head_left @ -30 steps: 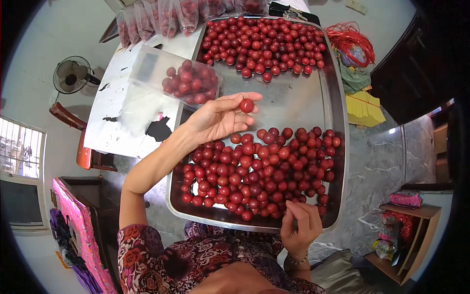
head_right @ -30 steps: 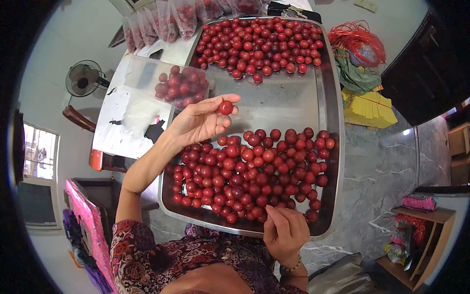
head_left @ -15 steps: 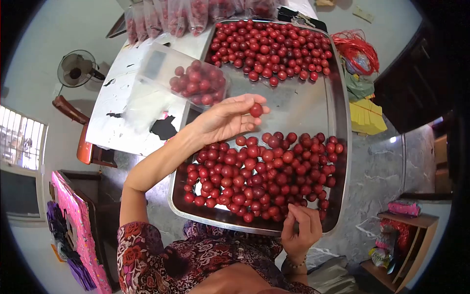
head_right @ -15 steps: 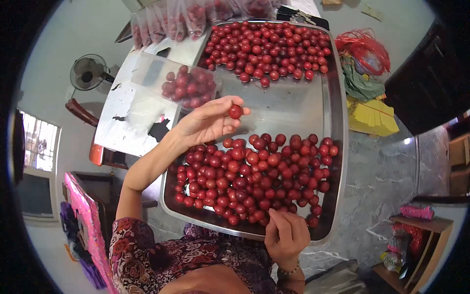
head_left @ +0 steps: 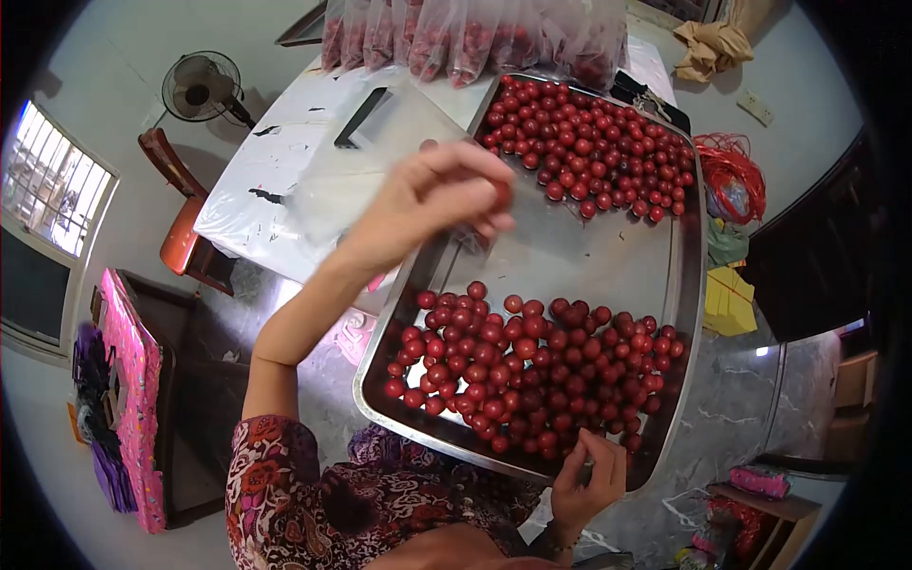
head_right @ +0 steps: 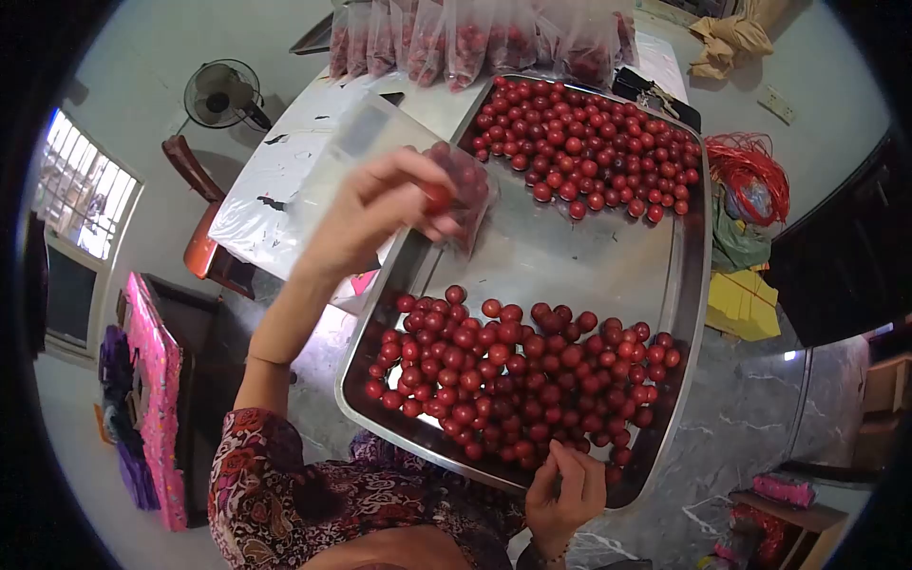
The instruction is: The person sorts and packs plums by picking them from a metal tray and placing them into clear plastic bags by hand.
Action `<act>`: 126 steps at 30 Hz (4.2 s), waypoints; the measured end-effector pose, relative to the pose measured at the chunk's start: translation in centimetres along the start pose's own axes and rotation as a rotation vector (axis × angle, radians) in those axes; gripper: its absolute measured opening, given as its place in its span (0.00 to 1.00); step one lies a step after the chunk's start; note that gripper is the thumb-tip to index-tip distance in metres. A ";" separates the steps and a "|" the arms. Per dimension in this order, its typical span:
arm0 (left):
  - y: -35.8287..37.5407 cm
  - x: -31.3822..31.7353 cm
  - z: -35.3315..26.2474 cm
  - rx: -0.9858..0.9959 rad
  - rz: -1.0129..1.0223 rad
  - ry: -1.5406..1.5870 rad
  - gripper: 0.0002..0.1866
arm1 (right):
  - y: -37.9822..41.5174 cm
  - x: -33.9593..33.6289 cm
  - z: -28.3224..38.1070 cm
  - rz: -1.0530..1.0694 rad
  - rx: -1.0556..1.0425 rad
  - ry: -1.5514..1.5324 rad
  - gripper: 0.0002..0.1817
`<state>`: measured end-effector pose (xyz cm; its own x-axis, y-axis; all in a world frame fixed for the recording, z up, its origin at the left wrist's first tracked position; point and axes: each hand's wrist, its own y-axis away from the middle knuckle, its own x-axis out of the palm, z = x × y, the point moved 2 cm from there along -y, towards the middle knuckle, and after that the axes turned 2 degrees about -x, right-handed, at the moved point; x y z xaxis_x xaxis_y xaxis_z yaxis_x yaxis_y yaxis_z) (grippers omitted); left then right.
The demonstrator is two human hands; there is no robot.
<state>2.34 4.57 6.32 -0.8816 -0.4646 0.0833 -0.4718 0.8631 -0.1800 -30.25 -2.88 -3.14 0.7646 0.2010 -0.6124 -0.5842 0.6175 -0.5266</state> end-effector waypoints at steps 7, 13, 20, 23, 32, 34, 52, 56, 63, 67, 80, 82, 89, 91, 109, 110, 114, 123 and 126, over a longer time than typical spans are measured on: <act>0.1 -9.5 -5.3 0.339 -0.377 -0.506 0.13 | 0.0 0.0 0.1 0.007 0.018 0.002 0.10; -1.9 -13.3 -4.7 0.100 -0.335 -0.662 0.15 | 0.0 0.1 0.2 0.009 0.020 -0.003 0.10; -4.0 -13.1 -4.5 -0.146 -0.046 -0.741 0.22 | 0.0 0.0 0.2 0.014 0.035 0.005 0.10; -4.8 -13.1 -4.7 -0.321 0.006 -0.832 0.29 | 0.1 0.1 0.1 0.011 0.037 0.001 0.10; -6.7 -12.3 -3.8 -0.503 0.352 -0.638 0.45 | 0.1 0.0 -0.1 0.003 0.010 0.014 0.12; -7.1 -12.0 -3.9 -0.370 0.544 -0.909 0.46 | 0.1 0.0 -0.1 0.003 0.009 0.017 0.12; -5.1 -12.8 -5.9 -0.291 0.366 -0.957 0.28 | 0.0 -0.1 -0.5 0.027 -0.023 -0.013 0.14; -1.8 -9.6 -8.4 -0.041 -0.032 -1.258 0.25 | 0.0 -0.1 -0.6 0.022 -0.025 -0.020 0.14; 0.3 0.5 -5.5 -0.064 0.257 -1.082 0.14 | -0.1 -0.2 -0.5 0.032 -0.029 -0.015 0.13; -0.3 3.0 0.8 -0.009 0.473 -0.989 0.15 | 0.0 -0.2 -0.5 0.029 -0.023 -0.024 0.13; -2.0 6.3 6.5 -0.261 0.629 -1.008 0.21 | -0.3 -0.4 -0.4 0.040 -0.032 -0.029 0.13; -2.1 6.1 6.7 -0.246 0.631 -0.993 0.21 | -0.3 -0.4 -0.5 0.038 -0.040 -0.030 0.12; -2.1 5.6 6.7 -0.325 0.628 -0.841 0.13 | -0.2 -0.4 -0.5 0.037 -0.042 -0.024 0.12; -2.0 5.0 7.3 -0.380 0.614 -0.644 0.12 | -0.2 -0.4 -0.5 0.038 -0.037 -0.024 0.12; -1.3 4.1 10.0 -0.729 0.357 0.641 0.19 | -0.2 -0.4 -0.5 0.032 -0.034 -0.035 0.12; -1.2 4.1 10.2 -0.717 0.345 0.667 0.19 | -0.2 -0.4 -0.5 0.033 -0.035 -0.035 0.12; -1.2 4.2 10.8 -0.698 0.315 0.801 0.18 | -0.2 -0.4 -0.5 0.031 -0.035 -0.031 0.12; -1.4 4.2 11.0 -0.681 0.251 0.815 0.17 | -0.2 -0.4 -0.5 0.033 -0.037 -0.035 0.13; -1.3 4.2 11.1 -0.698 0.234 0.803 0.16 | -0.2 -0.3 -0.5 0.030 -0.036 -0.030 0.13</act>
<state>-0.59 -0.69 -3.95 -0.5811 -0.2284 0.7812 0.0294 0.9533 0.3006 -30.52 -3.39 -3.16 0.7540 0.2418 -0.6108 -0.6160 0.5832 -0.5295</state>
